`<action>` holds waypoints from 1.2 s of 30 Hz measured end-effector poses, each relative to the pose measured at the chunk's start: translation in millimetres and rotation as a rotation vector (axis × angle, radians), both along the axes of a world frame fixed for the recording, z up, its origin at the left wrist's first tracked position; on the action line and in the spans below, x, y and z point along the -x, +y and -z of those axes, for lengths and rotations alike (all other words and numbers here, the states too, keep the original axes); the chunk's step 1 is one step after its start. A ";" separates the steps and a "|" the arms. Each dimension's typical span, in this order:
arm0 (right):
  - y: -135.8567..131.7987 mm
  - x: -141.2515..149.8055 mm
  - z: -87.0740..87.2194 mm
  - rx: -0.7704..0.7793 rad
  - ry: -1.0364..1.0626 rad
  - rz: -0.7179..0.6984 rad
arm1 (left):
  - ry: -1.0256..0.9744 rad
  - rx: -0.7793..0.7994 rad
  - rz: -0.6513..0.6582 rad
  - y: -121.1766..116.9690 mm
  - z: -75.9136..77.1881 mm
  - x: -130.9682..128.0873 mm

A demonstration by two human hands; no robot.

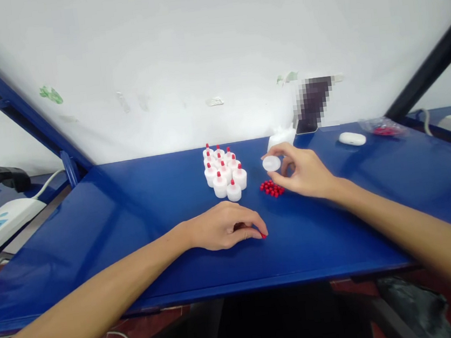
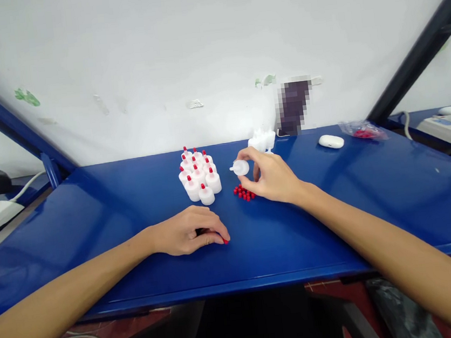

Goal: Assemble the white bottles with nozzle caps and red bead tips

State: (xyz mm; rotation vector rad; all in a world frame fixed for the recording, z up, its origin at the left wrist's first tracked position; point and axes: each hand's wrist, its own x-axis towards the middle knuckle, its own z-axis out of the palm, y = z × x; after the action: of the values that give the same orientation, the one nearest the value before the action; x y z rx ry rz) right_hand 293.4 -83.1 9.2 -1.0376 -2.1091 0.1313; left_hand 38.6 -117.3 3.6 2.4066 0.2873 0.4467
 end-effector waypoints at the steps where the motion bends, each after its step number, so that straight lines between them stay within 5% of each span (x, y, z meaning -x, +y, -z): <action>1: 0.3 0.4 0.4 0.008 -0.011 0.002 | -0.010 0.003 -0.004 0.0 0.4 0.1; 17: 6.4 -2.3 5.0 -0.047 0.010 0.026 | -0.049 -0.105 -0.161 -3.0 3.4 -0.8; 26: 5.1 -0.9 3.1 -0.067 -0.006 0.031 | -0.090 -0.025 -0.163 -3.3 4.4 1.5; 36: 6.1 -0.9 4.5 -0.077 -0.061 -0.060 | -0.237 -0.092 -0.218 -3.3 4.8 4.4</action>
State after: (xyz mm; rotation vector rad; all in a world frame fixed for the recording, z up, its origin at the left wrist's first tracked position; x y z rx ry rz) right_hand 294.3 -76.9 4.8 -0.9442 -2.1840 0.0485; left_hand 34.2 -120.6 -1.2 2.3903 0.4326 0.8541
